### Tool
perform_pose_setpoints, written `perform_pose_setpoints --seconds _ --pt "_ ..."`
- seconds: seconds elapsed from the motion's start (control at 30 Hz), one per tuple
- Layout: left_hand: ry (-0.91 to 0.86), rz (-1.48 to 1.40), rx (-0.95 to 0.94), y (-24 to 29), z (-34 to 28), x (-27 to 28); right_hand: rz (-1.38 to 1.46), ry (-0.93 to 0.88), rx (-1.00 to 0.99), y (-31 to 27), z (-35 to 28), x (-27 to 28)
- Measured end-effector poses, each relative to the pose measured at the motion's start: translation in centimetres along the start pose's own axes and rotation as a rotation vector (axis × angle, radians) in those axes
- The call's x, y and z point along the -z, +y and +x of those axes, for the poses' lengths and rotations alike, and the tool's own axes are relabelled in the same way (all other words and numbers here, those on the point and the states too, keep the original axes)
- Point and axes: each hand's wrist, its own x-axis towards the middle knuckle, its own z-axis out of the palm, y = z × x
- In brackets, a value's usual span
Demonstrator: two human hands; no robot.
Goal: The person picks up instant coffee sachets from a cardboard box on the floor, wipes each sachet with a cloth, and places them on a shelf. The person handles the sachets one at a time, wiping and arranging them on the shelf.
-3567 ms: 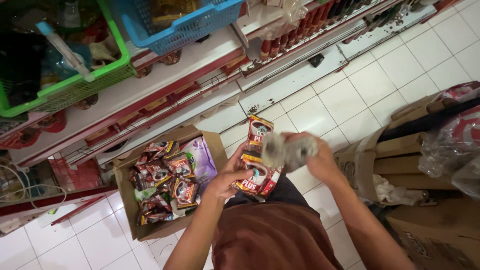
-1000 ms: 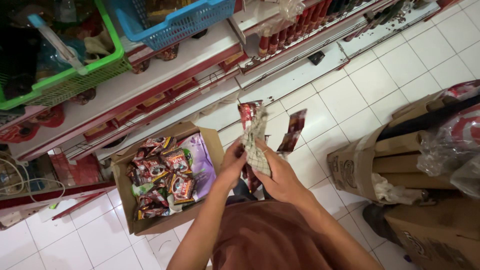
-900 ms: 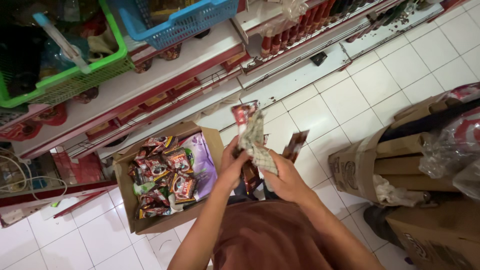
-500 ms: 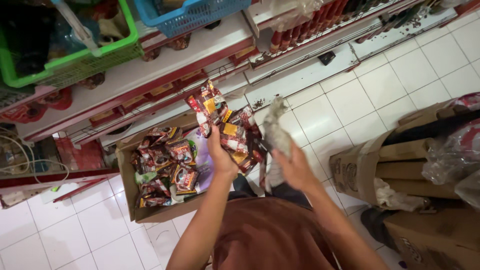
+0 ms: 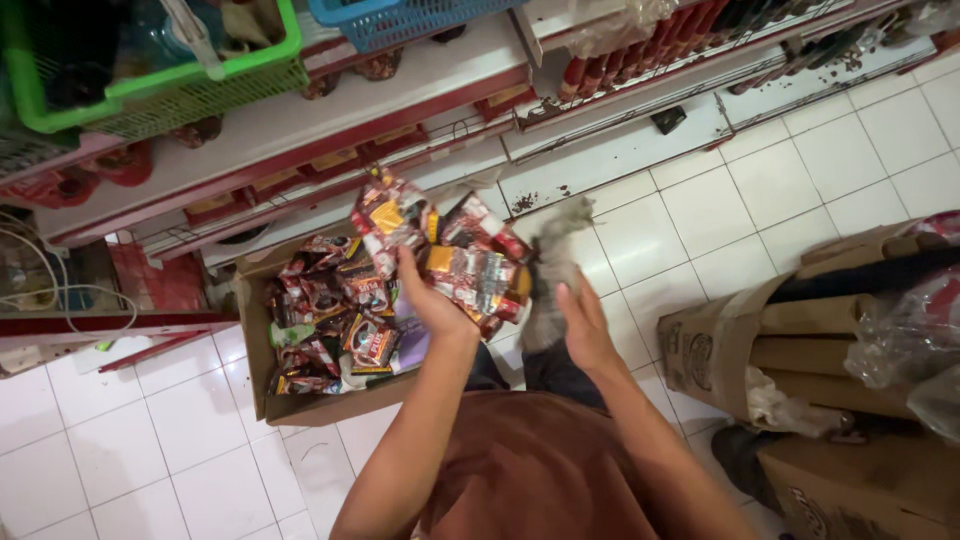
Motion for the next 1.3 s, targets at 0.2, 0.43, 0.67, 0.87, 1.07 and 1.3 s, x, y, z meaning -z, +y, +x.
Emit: perform_pose_setpoints --seconds 0.2,0.43,0.67,0.87,1.07,1.3 --pt "-0.110 -0.055 -0.011 0.7 0.8 -1.4 -0.050 -0.155 -0.085 2.1 -0.2 -1.1" --pt "-0.045 -0.030 -0.259 4.3 5.2 0.8 -0.052 -0.493 -0.549 -0.6 -1.5 2.0" --pt "0.115 1.111 -0.127 -0.7 3.8 8.4 -0.093 0.063 -0.229 -5.6 3.1 3.3" --pt "-0.332 0.620 0.041 -10.2 -0.5 10.0 -0.514 -0.135 0.359 -7.3 2.9 -1.5" --pt "0.042 0.589 0.095 -10.3 0.6 10.6 -0.574 -0.586 0.092 -6.2 4.4 5.0" --pt "0.134 0.484 0.133 -7.7 -0.4 7.3 -0.396 -0.188 -0.110 -6.3 11.5 11.4"
